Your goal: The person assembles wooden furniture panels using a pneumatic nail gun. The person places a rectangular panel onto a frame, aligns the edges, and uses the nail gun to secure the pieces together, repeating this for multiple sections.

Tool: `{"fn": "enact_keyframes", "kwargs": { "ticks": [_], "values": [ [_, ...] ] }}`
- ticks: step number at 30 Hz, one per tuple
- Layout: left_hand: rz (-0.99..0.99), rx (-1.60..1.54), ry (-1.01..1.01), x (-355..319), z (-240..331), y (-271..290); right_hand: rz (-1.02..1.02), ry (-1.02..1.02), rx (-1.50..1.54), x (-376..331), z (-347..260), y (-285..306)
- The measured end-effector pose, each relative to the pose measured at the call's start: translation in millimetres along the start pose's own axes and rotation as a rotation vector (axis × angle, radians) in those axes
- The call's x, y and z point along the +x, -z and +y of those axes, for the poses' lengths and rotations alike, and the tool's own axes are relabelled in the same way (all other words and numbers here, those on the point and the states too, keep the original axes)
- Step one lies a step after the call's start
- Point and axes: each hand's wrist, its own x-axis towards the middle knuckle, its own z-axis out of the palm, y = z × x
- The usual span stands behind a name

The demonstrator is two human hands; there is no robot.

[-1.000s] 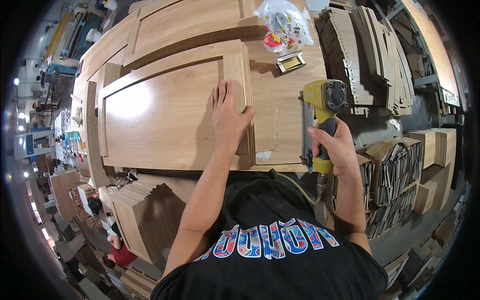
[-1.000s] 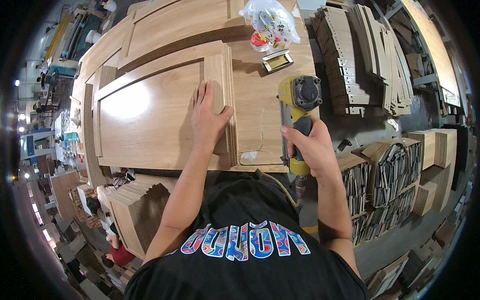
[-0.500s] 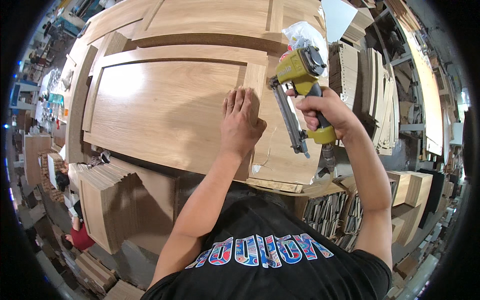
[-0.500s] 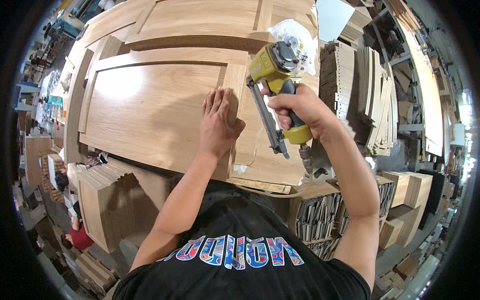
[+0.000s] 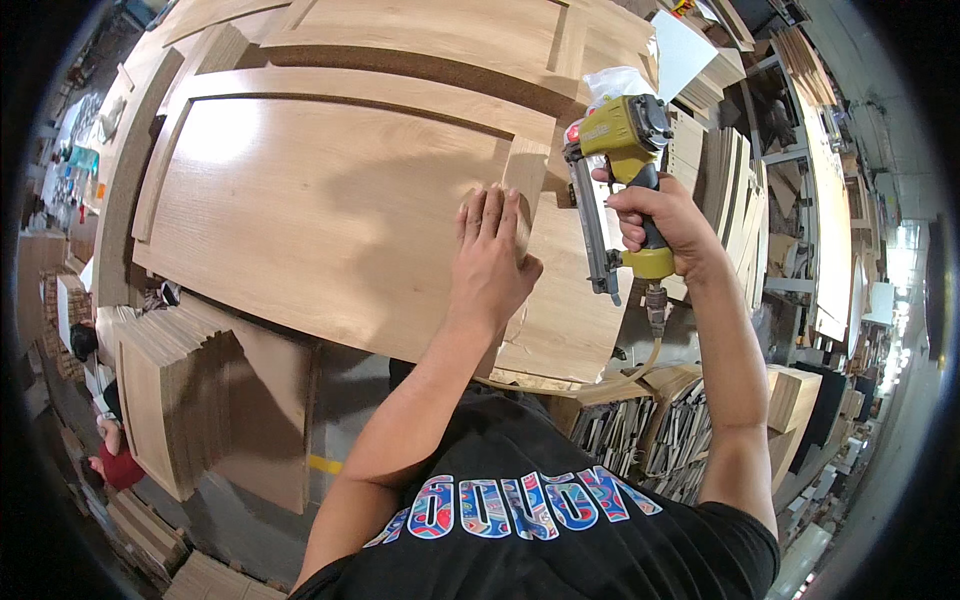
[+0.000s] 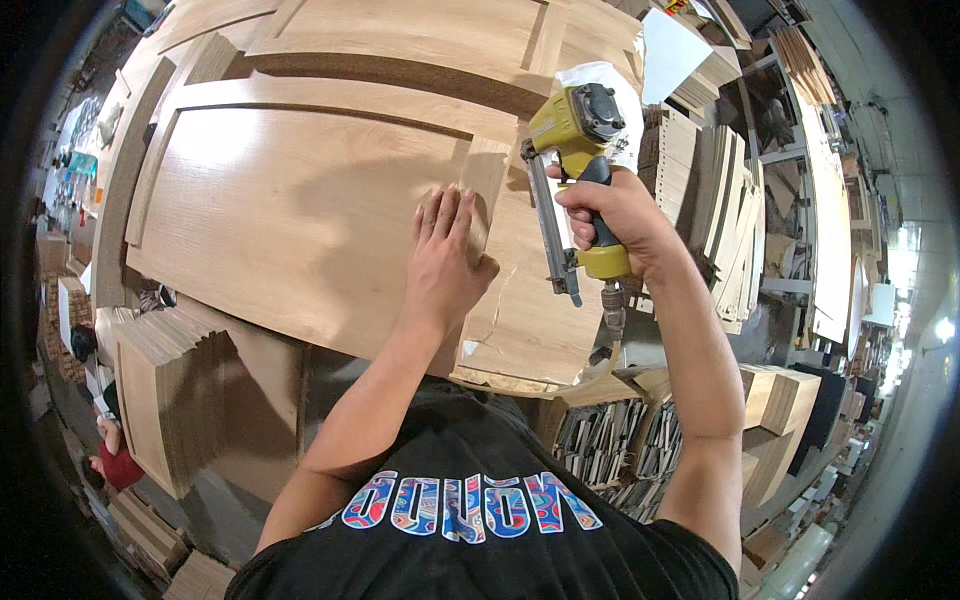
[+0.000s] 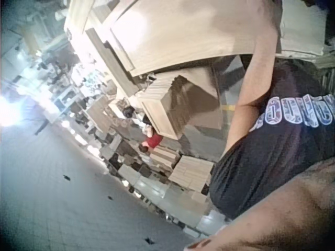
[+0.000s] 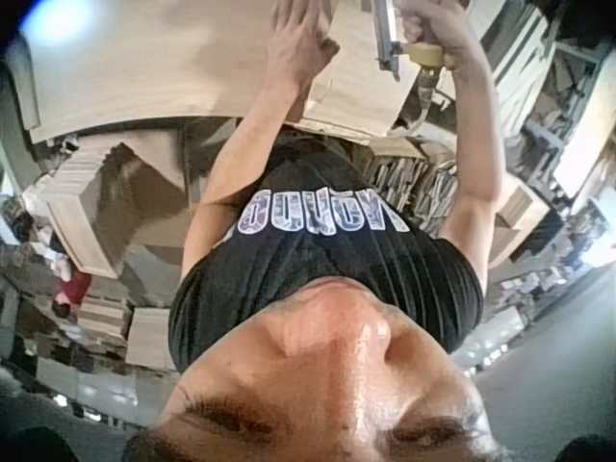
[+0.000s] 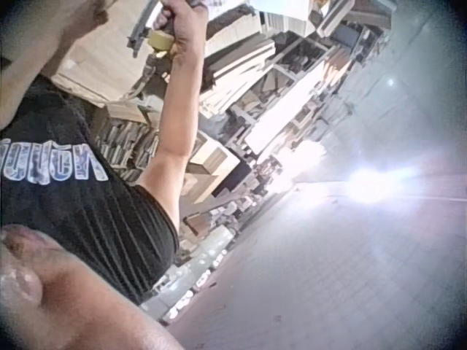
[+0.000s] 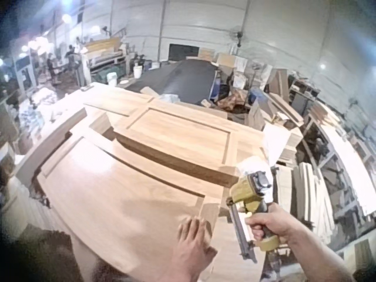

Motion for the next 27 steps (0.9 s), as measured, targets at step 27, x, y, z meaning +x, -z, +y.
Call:
{"fn": "enact_keyframes", "kwargs": {
  "ticks": [27],
  "values": [
    [-0.020, 0.034, -0.036, 1.4, 1.4, 0.5, 0.141, 0.045, -0.415, 30.3, 91.4, 27.2]
  ]
}}
